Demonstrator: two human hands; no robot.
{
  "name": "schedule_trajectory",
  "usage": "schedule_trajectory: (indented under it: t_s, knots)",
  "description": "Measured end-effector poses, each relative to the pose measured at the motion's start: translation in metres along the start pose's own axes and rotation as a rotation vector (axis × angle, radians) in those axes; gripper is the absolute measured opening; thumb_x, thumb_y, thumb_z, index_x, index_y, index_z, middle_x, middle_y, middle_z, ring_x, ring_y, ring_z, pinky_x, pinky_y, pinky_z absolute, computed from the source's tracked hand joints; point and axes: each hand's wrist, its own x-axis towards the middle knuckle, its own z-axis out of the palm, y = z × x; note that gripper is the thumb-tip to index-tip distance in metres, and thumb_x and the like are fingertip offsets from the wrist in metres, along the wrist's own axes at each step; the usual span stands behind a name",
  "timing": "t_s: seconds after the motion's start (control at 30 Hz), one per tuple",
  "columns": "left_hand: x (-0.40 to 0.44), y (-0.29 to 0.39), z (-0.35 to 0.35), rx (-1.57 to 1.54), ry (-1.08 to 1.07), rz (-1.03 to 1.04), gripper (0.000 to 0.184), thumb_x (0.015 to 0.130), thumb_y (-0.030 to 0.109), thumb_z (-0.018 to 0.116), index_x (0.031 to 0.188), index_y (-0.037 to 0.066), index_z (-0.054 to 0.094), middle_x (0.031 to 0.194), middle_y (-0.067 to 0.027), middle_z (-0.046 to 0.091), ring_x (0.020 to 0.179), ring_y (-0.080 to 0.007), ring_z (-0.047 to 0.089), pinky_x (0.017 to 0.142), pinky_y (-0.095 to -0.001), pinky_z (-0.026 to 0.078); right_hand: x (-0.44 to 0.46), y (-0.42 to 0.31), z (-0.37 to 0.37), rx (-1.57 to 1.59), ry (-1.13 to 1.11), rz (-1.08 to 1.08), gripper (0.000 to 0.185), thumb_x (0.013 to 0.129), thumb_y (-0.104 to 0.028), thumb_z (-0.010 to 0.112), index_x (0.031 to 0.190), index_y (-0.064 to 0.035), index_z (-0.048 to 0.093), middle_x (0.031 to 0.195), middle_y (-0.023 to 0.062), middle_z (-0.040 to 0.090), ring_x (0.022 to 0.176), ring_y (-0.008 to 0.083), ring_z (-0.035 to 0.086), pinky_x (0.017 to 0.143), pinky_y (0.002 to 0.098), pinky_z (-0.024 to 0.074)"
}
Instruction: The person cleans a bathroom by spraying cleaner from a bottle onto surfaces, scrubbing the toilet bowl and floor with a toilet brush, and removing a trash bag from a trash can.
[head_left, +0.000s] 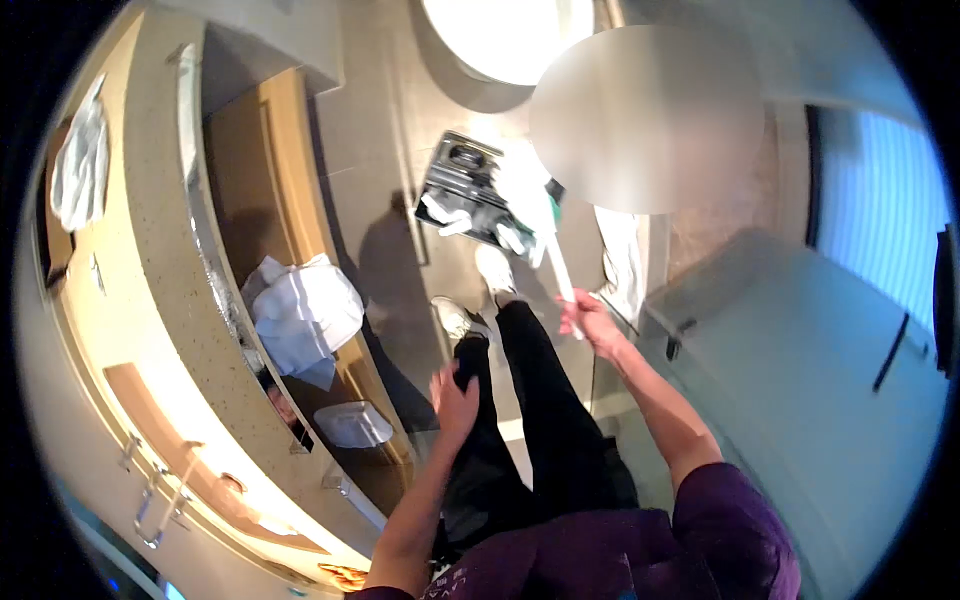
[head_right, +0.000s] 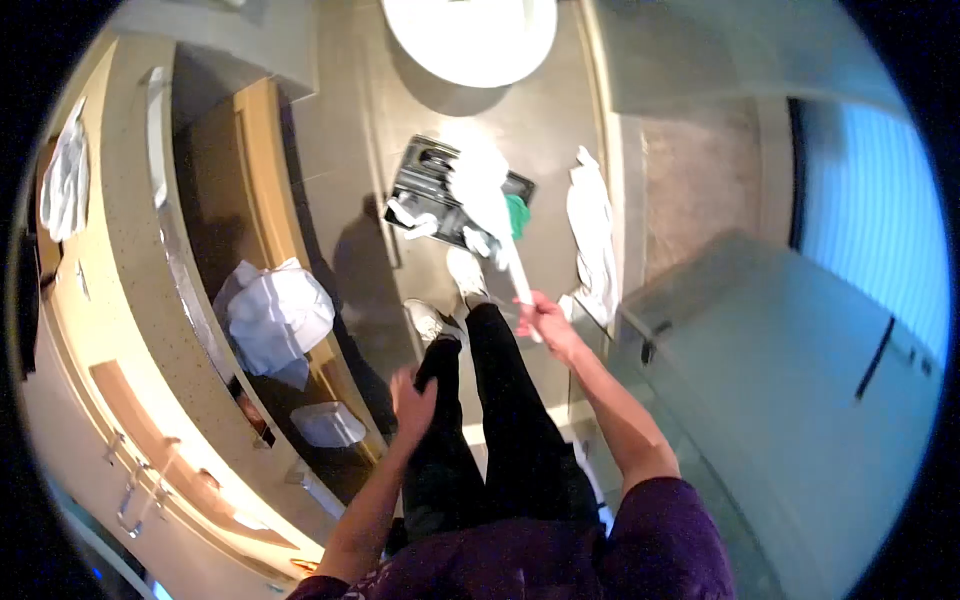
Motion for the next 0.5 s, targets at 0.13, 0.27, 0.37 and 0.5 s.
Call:
schedule_trajectory:
  t_s: [0.13,0.27,0.37,0.5]
  knots:
    - [0.077,0.092,-0.048,-1.009,-0.197,0.023,0.065,0.084,0.021,0.082,0.135,0.006,0.045,0.119,-0.0090,0.058,0.112,-0.0191,0.057,0.096,-0.0362,0.047,-0.071,0.008,0.076,0.207,-0.277,-0.072,0.019,0.101,-0.008,0.054,0.119,-0.0091,0.059,0.080,0.0018,0.058,0.070,0.0126,0.060,0.064,0.0274,0.0533]
    - [0.095,0.193,-0.107,-1.080,-0.315,0.079,0.073,0.093,0.022,0.072,0.150,0.007,0.029,0.127,-0.0133,0.059,0.118,-0.0246,0.057,0.098,-0.0423,0.048,-0.124,0.015,0.135,0.211,-0.311,-0.230,0.022,0.101,-0.008,0.053,0.123,-0.0092,0.054,0.086,0.0024,0.059,0.074,0.0130,0.061,0.071,0.0278,0.0512]
    - [0.094,0.232,-0.109,-1.114,-0.414,0.143,0.053,0.093,0.023,0.072,0.135,0.005,0.045,0.119,-0.0122,0.063,0.097,-0.0250,0.066,0.085,-0.0416,0.056,-0.145,0.027,0.151,0.219,-0.293,-0.276,0.023,0.102,-0.011,0.054,0.125,-0.0095,0.051,0.086,0.0008,0.058,0.074,0.0107,0.060,0.065,0.0244,0.0449]
    - [0.077,0.264,-0.104,-0.908,-0.433,0.115,0.044,0.090,0.027,0.075,0.121,0.001,0.056,0.106,-0.0097,0.066,0.083,-0.0191,0.065,0.077,-0.0355,0.056,-0.161,0.029,0.154,0.403,-0.212,-0.353,0.022,0.102,-0.013,0.057,0.123,-0.0099,0.049,0.082,0.0002,0.052,0.071,0.0086,0.051,0.062,0.0233,0.0402]
